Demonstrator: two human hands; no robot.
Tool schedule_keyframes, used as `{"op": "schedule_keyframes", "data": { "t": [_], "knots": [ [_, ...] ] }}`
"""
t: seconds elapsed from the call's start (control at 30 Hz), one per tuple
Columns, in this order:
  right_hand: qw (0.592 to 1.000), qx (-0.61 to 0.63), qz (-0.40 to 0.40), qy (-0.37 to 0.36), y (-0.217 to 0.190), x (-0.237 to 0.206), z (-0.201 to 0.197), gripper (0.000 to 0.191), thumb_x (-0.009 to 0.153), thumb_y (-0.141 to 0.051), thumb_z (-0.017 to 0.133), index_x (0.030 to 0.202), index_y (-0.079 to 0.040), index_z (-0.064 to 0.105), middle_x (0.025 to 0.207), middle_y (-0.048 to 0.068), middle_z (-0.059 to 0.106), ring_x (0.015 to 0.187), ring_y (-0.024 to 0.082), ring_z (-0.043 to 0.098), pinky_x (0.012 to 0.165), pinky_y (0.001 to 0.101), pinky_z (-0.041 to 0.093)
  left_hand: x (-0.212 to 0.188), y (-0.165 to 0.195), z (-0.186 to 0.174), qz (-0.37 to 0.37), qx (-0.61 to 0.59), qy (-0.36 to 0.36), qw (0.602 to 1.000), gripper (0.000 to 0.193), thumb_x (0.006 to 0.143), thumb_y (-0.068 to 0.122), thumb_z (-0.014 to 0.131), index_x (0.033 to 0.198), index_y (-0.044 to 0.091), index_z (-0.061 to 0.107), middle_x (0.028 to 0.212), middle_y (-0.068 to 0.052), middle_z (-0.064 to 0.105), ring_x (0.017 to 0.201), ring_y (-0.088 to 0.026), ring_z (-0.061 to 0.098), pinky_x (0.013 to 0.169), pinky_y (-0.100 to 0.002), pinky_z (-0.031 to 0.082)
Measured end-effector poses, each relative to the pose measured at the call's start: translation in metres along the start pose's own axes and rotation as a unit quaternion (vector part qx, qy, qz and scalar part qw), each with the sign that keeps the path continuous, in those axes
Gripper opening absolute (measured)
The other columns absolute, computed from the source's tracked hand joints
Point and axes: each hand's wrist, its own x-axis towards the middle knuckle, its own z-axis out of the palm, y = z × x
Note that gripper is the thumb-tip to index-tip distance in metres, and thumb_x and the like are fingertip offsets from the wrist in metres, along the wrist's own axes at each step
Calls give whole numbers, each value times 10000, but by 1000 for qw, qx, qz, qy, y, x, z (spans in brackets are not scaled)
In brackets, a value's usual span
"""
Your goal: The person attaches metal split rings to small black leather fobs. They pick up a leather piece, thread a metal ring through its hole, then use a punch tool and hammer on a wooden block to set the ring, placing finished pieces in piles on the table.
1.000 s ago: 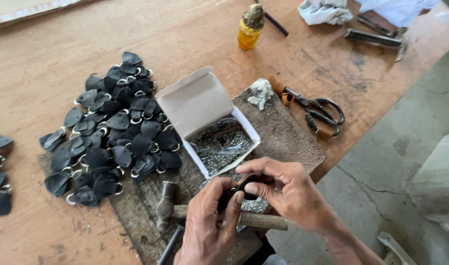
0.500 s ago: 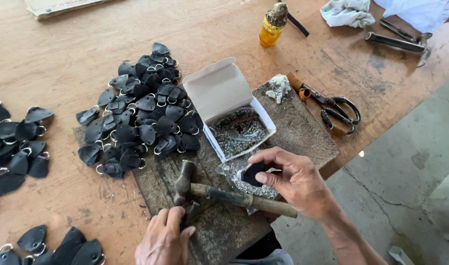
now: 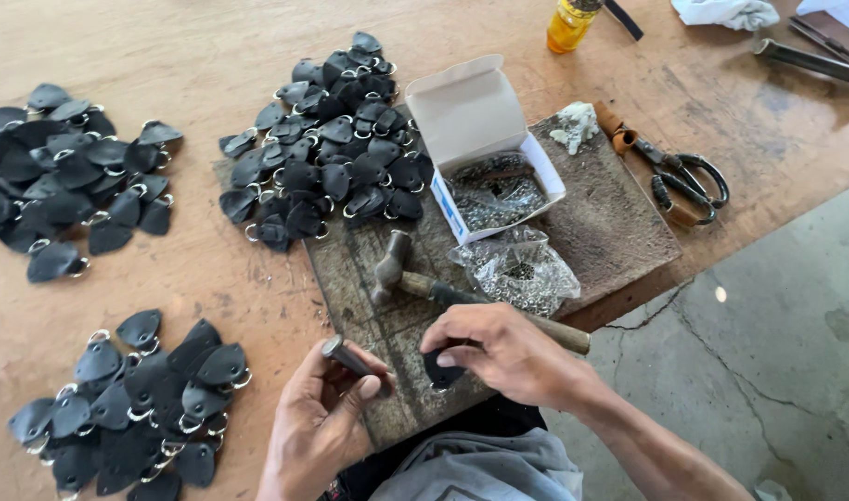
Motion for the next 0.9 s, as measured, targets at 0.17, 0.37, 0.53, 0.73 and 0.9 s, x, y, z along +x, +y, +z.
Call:
{"op": "schedule_keyframes", "data": {
  "t": [0.17,0.37,0.53,0.73,0.9],
  "knots": [
    [989,-59,-131,31,5,8,22,262,880,23,661,1132,-20,716,1156,125,726,1090,284,687,928,385,556,-7,2,8,-32,-70,29,997,230,885,-23,677,1110,3,640,968,-109,749,918,-159,724,806,-305,601],
    [985,-163,5,59,3,-32,41,146,914,-113,713,1053,-91,754,1027,62,676,875,218,684,729,322,602,7,2,15,27,-10,2,1000,231,869,-28,706,1098,-5,687,1003,-91,792,903,-149,766,802,-312,654],
    [974,-189,-72,100,3,-55,66,410,807,-196,826,1159,-13,721,1034,137,608,871,278,631,720,378,562,18,0,31,37,105,6,994,163,898,54,750,1051,17,705,888,-33,763,819,-78,694,742,-260,579],
    [961,-184,-119,170,17,-62,81,274,801,-144,817,1046,-51,735,981,83,626,875,265,611,742,390,530,0,-2,39,7,158,28,987,165,878,80,778,1019,20,716,811,-17,748,782,-49,661,704,-242,549],
    [952,-174,-152,200,25,-68,90,197,777,-103,822,955,-97,737,928,31,642,871,233,601,780,386,494,-18,-6,40,15,92,16,996,123,888,12,739,999,-4,689,877,-23,761,862,-55,704,773,-240,583]
  ]
}}
